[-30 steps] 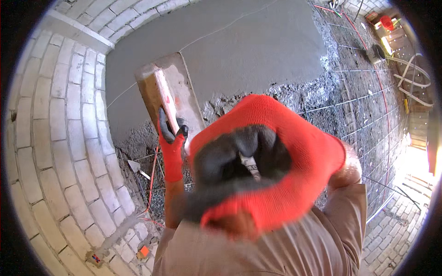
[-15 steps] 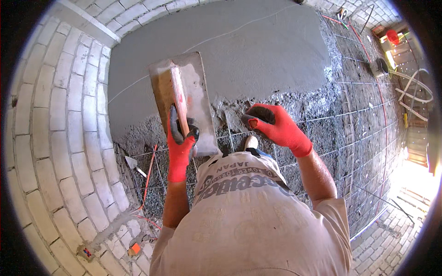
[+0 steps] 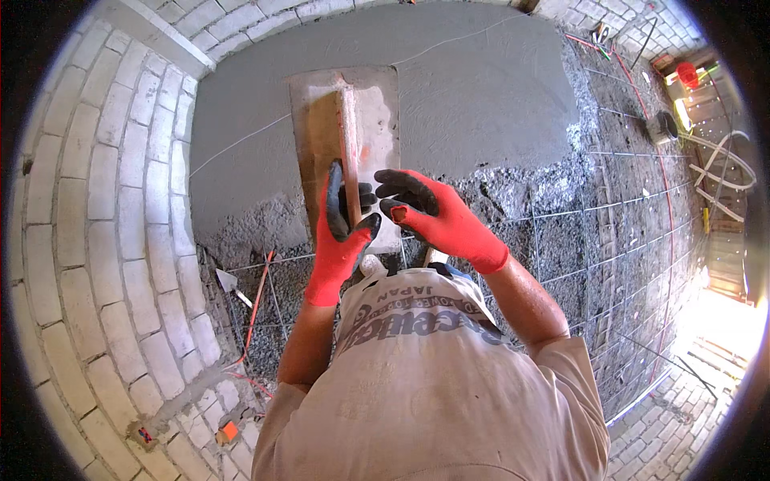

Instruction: Smoothing out wet concrete or mortar on a floor using a hand trowel.

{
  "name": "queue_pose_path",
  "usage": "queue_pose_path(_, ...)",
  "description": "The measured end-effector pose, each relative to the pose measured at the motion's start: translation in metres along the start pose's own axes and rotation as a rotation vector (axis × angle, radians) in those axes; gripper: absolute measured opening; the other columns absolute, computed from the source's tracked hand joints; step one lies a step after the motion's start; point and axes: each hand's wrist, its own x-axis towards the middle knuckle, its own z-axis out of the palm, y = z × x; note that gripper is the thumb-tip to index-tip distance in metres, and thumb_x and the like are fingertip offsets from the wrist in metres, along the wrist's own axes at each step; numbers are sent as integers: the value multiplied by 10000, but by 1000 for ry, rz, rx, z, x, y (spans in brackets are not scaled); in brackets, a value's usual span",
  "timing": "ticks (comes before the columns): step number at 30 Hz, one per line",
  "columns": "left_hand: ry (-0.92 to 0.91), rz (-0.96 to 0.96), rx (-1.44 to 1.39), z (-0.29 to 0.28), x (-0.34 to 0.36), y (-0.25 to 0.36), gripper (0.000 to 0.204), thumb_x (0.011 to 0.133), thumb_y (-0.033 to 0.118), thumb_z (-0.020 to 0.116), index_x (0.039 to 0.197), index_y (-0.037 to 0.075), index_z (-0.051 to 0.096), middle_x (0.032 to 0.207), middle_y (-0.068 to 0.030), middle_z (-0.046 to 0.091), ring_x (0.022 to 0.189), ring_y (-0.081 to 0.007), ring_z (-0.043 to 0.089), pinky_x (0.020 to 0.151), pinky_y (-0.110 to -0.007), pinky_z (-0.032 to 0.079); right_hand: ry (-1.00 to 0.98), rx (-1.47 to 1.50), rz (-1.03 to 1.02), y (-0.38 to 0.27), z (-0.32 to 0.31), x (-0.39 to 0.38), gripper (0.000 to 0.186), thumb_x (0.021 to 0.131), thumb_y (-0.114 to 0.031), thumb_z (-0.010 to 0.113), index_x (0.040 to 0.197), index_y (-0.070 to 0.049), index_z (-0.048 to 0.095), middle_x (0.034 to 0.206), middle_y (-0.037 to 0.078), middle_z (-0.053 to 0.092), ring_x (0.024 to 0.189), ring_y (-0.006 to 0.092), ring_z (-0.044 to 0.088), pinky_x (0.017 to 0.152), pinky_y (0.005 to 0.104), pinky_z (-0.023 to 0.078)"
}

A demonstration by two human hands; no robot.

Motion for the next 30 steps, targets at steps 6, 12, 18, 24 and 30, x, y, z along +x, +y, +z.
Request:
queue_pose_path(6, -3, -17, 17, 4, -3, 4, 922, 820, 119, 745, 1570, 61, 211, 1236, -84, 564, 1081, -168, 574, 941, -318, 481, -27, -570, -249, -33, -5, 3, 472, 869, -89, 694, 1325, -46, 580, 1116, 127, 676, 987, 222, 683, 860, 327, 519)
queue_pose_path(12, 134, 150, 533, 1, 1, -2, 854, 831, 138, 724, 1547, 38, 270, 1329, -91, 537, 1123, -169, 559, 949, -315, 477, -53, -1019, -617, -77, -12, 1, 384, 802, -250, 747, 1149, -123, 641, 869, 102, 629, 783, 328, 635, 650, 434, 500)
queue_pose_path(18, 184, 200, 457, -19, -4, -50, 871, 847, 216, 760, 1546, 47, 268, 1265, -109, 571, 1078, -206, 590, 943, -335, 494, -178, -1085, -765, -144, 9, -15, 300, 673, -210, 810, 935, -124, 690, 731, 45, 605, 605, 230, 594, 528, 325, 460)
queue_pose_path(24, 79, -38, -86, 6, 3, -15, 890, 847, 45, 715, 1578, 92, 208, 1156, -78, 575, 980, -138, 573, 798, -289, 517, 888, -960, -820, -175, 84, -56, 403, 477, -208, 864, 824, -135, 673, 743, 34, 589, 680, 243, 606, 574, 325, 484)
queue_pose_path(30, 111, -73, -11, -5, 0, -20, 893, 825, 4, 693, 1575, 83, 214, 1154, -83, 567, 976, -143, 576, 791, -279, 534, 202, -1042, -153, -231, 66, -77, 372, 500, -264, 933, 803, -205, 726, 815, -15, 619, 783, 232, 623, 654, 355, 502)
